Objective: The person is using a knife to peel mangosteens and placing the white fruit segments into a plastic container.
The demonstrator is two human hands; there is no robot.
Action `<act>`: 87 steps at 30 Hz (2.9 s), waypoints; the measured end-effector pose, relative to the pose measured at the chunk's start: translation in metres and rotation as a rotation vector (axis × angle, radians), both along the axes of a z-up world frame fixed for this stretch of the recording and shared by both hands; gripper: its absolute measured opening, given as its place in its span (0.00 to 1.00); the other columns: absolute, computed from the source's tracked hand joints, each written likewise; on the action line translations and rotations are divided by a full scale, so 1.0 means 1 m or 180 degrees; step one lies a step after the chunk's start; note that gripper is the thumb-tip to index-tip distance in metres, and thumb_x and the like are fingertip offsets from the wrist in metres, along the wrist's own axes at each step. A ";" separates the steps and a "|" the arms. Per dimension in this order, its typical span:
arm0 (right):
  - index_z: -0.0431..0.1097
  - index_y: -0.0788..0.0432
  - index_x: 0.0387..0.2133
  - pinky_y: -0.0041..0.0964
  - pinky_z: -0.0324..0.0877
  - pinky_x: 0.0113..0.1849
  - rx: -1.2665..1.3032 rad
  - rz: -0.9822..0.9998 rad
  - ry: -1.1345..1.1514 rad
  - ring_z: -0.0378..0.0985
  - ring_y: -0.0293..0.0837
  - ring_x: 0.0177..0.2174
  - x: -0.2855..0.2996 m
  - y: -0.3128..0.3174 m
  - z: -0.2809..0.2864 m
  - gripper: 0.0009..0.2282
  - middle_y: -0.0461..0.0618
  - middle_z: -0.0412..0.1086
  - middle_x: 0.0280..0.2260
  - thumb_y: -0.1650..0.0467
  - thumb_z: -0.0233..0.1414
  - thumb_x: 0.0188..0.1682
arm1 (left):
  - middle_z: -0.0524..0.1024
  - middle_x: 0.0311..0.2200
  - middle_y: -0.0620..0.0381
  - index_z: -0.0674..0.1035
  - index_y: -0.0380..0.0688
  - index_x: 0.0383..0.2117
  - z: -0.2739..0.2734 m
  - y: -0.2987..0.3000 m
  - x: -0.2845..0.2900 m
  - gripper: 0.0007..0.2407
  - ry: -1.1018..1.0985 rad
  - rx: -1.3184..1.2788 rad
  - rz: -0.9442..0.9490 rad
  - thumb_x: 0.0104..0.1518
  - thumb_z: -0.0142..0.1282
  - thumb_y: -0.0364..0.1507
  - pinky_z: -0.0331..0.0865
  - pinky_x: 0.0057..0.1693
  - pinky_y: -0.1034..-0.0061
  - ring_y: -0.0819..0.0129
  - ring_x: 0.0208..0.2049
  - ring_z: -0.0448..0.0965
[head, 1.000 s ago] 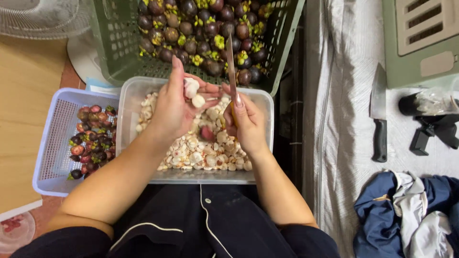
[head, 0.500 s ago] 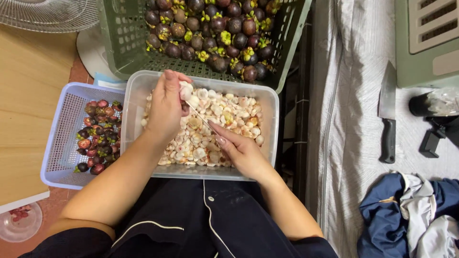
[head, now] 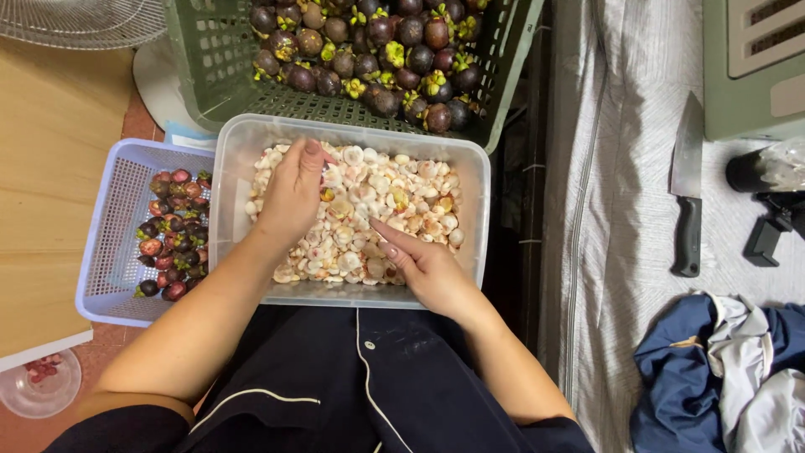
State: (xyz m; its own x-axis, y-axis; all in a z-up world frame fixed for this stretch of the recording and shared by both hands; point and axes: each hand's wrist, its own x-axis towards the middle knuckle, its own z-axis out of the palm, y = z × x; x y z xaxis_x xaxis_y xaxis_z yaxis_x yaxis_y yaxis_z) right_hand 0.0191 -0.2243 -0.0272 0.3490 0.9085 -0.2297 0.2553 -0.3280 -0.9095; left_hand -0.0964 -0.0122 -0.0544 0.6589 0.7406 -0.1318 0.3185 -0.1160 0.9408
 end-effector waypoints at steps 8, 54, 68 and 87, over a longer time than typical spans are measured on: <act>0.65 0.49 0.66 0.40 0.65 0.46 -0.0627 -0.0507 0.0576 0.65 0.46 0.43 0.010 -0.001 -0.006 0.19 0.66 0.69 0.50 0.67 0.46 0.61 | 0.75 0.33 0.55 0.74 0.40 0.40 -0.012 -0.003 0.001 0.26 -0.0360 0.0439 -0.0177 0.70 0.33 0.52 0.69 0.48 0.71 0.66 0.38 0.75; 0.63 0.54 0.66 0.23 0.58 0.24 0.0759 -0.1861 0.0487 0.58 0.29 0.20 0.066 -0.051 -0.002 0.20 0.36 0.60 0.22 0.67 0.48 0.61 | 0.73 0.38 0.49 0.80 0.42 0.29 -0.012 -0.079 0.052 0.05 -0.0006 0.2594 -0.4160 0.48 0.60 0.27 0.73 0.41 0.59 0.53 0.37 0.79; 0.59 0.55 0.68 0.24 0.55 0.21 0.0848 -0.1715 0.0734 0.57 0.29 0.20 0.099 -0.004 -0.010 0.21 0.37 0.58 0.22 0.68 0.46 0.60 | 0.77 0.41 0.53 0.83 0.49 0.40 0.067 0.092 -0.174 0.18 0.2746 0.1934 -0.0496 0.44 0.71 0.40 0.71 0.52 0.66 0.58 0.46 0.79; 0.55 0.53 0.68 0.24 0.54 0.22 0.0479 -0.2105 0.0980 0.56 0.30 0.20 0.084 -0.022 -0.003 0.24 0.38 0.60 0.22 0.71 0.44 0.56 | 0.70 0.55 0.42 0.69 0.41 0.52 -0.105 0.308 0.207 0.30 0.2189 0.2527 -0.0532 0.43 0.73 0.31 0.69 0.57 0.54 0.41 0.60 0.66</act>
State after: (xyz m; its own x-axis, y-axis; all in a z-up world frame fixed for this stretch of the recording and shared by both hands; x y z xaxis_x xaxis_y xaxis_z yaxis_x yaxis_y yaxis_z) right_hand 0.1034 -0.2462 -0.0297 0.7738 0.5605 -0.2952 -0.2260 -0.1910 -0.9552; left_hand 0.1110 0.2956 -0.1591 0.7278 0.6850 -0.0333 0.6763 -0.7089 0.2001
